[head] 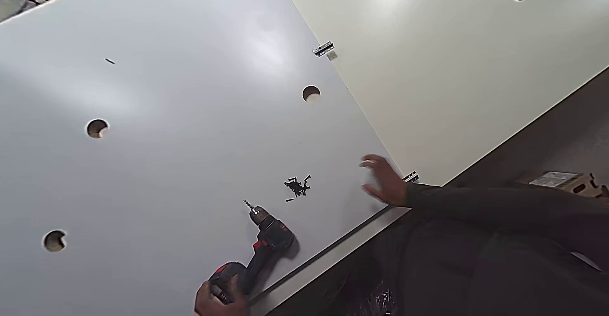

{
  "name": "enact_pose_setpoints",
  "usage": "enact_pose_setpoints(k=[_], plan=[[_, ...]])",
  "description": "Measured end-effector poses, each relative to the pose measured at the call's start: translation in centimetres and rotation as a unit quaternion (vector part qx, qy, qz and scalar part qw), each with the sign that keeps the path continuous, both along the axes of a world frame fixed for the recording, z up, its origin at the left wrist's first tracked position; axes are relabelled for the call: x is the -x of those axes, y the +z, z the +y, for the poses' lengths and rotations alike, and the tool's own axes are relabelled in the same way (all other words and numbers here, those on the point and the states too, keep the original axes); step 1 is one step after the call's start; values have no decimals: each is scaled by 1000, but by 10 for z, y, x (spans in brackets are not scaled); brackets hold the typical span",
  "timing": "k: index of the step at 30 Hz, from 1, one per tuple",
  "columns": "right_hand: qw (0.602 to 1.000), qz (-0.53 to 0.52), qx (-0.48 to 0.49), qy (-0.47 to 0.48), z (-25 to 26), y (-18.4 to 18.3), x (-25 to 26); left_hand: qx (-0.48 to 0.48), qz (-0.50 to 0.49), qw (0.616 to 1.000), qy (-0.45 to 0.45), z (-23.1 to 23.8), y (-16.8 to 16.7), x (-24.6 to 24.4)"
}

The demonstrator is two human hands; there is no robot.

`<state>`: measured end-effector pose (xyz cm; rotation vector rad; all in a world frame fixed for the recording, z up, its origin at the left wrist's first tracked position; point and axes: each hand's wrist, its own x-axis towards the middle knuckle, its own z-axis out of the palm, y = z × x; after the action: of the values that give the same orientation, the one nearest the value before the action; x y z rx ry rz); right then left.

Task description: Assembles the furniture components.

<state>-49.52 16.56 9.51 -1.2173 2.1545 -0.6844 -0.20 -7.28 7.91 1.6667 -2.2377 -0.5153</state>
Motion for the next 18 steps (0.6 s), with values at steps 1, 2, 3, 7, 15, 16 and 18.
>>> enact_pose_setpoints(k=[1, 2, 3, 7, 15, 16, 18], plan=[[996, 4, 29, 79, -33, -8, -14, -17, -5, 1000, -9, 8, -2, 13], [986, 26, 49, 156, -65, -18, -30, -19, -29, 999, -15, 15, -3, 21], [972, 52, 61, 222, -96, -31, -45, 2, -74, 997, -28, 19, -2, 25], [928, 91, 98, 349, -180, -76, -90, 22, -170, 979, -107, 27, 2, 41], [887, 103, 222, 392, -196, -97, -95, -133, -160, 962, -177, 10, -7, 79], [890, 100, 209, 392, -192, -95, -85, -157, -155, 959, -177, 8, -7, 83], [898, 108, 189, 383, -178, -91, -55, -188, -154, 957, -159, 8, -3, 90]])
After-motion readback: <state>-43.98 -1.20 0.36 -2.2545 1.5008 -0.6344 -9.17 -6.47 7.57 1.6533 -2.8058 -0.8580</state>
